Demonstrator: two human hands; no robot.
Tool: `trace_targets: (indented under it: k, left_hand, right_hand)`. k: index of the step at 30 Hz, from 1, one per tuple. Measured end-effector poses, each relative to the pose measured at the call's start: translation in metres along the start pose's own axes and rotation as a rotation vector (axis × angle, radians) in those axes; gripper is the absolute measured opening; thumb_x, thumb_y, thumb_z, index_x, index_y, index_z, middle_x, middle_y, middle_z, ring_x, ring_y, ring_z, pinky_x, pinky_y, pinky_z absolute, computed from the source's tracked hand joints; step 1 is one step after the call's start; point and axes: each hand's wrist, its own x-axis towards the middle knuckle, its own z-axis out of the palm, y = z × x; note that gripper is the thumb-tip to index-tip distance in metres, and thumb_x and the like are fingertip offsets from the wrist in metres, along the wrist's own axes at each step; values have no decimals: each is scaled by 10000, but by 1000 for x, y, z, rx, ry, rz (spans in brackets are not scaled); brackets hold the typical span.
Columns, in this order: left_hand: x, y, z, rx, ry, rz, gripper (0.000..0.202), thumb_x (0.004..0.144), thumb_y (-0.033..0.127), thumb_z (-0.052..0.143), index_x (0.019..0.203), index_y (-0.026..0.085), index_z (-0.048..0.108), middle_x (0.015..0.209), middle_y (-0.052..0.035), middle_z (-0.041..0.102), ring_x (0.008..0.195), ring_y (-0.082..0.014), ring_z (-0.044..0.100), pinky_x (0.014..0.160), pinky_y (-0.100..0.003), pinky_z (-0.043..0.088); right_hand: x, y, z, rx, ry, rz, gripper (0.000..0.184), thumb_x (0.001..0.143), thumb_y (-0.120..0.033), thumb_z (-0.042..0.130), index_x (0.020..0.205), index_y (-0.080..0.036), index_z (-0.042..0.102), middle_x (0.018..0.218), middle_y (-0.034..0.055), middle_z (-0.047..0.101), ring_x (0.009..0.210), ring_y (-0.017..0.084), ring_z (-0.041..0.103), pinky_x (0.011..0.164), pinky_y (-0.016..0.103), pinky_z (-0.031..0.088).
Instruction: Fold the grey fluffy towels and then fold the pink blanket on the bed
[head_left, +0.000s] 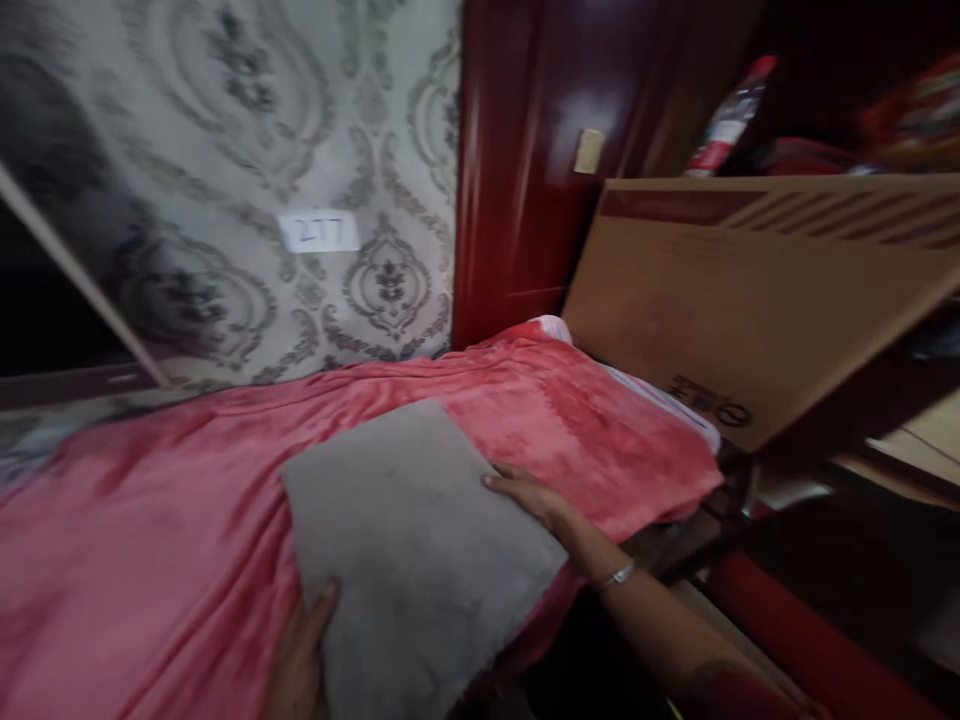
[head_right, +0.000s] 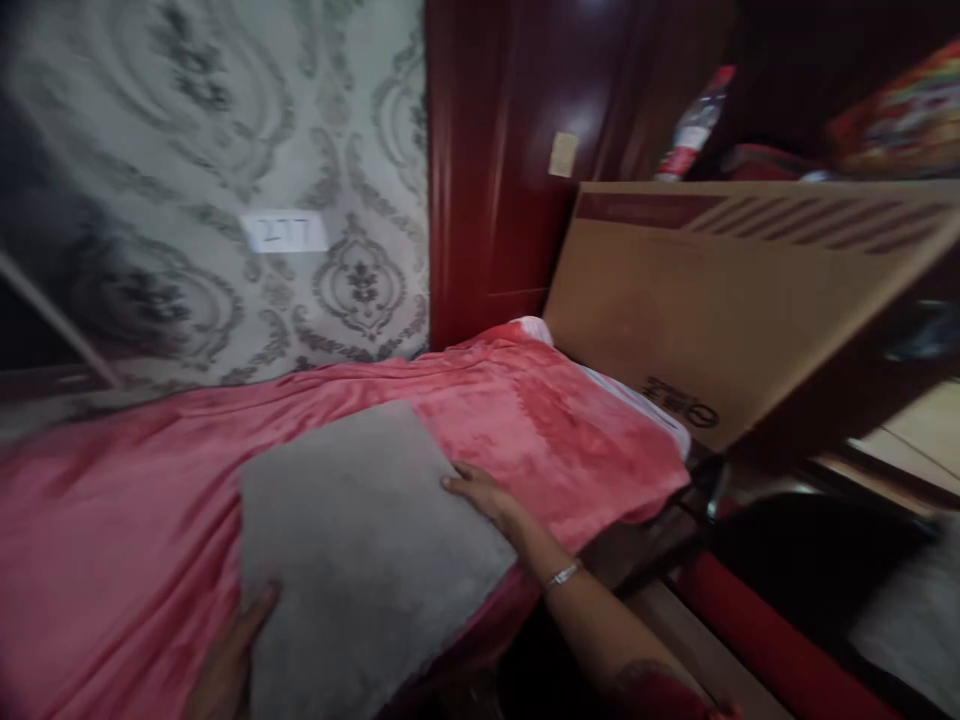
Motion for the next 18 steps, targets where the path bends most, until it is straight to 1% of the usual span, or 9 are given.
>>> trace_targets:
  k: [3, 5, 6, 8, 10, 12, 14, 16, 18]
  left_hand:
    - [-4, -1, 4, -92, -24, 125, 664, 714, 341, 810, 1347, 239, 636, 1152, -110, 767, 1117, -358, 707, 945, -485, 597]
    - [-4, -5, 2, -144, -23, 171, 596, 704, 335, 822, 1268, 206, 677, 1134, -122, 769, 1088, -353, 717, 937, -477, 595]
    - [-4, -8, 2, -165, -38, 175, 548, 713, 356, 816, 1220, 187, 698, 1119, -132, 771, 1078, -352, 719, 933, -474, 593]
    - [-4, -14, 2, -205, -96, 175, 469, 736, 418, 796, 1118, 153, 730, 1087, -157, 771, 1068, -353, 717, 926, -470, 588]
    - [-5, -19, 4, -226, -159, 235, 461, 711, 438, 810, 1050, 133, 738, 1066, -176, 769, 1065, -356, 711, 921, -466, 580]
    - [-6, -21, 7, -227, -168, 314, 483, 637, 412, 853, 1015, 135, 737, 1075, -179, 763, 1078, -360, 698, 931, -465, 565]
    - [-6, -22, 9, -218, -138, 398, 489, 581, 390, 868, 978, 137, 736, 1062, -175, 761, 1064, -358, 695, 935, -463, 553]
    - [-6, -24, 10, -200, -118, 486, 476, 587, 374, 852, 990, 150, 734, 1067, -163, 757, 1054, -348, 692, 947, -462, 539]
    - [-6, -26, 8, -169, -114, 534, 467, 609, 365, 829, 1019, 164, 729, 1067, -153, 751, 1044, -341, 690, 956, -468, 526]
  right_hand:
    - [-8, -14, 1, -89, 87, 57, 511, 626, -470, 845, 1051, -210, 730, 1139, 127, 734, 1013, 295, 682, 972, 489, 501]
    - [-9, -26, 3, -199, 142, 94, 425, 645, -447, 838, 980, -206, 739, 1151, 145, 731, 1032, 297, 681, 975, 476, 508]
    - [-9, -31, 4, -256, 131, 113, 392, 657, -445, 825, 949, -198, 741, 1135, 156, 736, 1012, 302, 688, 962, 477, 517]
    - [-5, -38, 7, -355, 50, 153, 368, 672, -459, 784, 906, -177, 743, 1064, 180, 749, 933, 318, 708, 912, 484, 543]
    - [2, -39, 10, -442, -9, 186, 385, 668, -471, 750, 902, -166, 746, 994, 197, 755, 876, 334, 720, 859, 484, 565]
    - [10, -35, 10, -530, 38, 170, 424, 677, -481, 709, 973, -180, 751, 982, 203, 755, 891, 354, 726, 825, 490, 581]
    - [18, -29, 6, -683, 142, 137, 450, 678, -478, 679, 1028, -206, 758, 991, 213, 754, 942, 375, 722, 832, 490, 590]
    - [25, -22, 1, -830, 202, 59, 511, 688, -516, 650, 1104, -238, 754, 1020, 221, 748, 1030, 386, 704, 859, 489, 591]
    - [29, -17, -5, -928, 207, 4, 582, 692, -560, 623, 1178, -261, 735, 1055, 220, 741, 1095, 387, 683, 889, 494, 585]
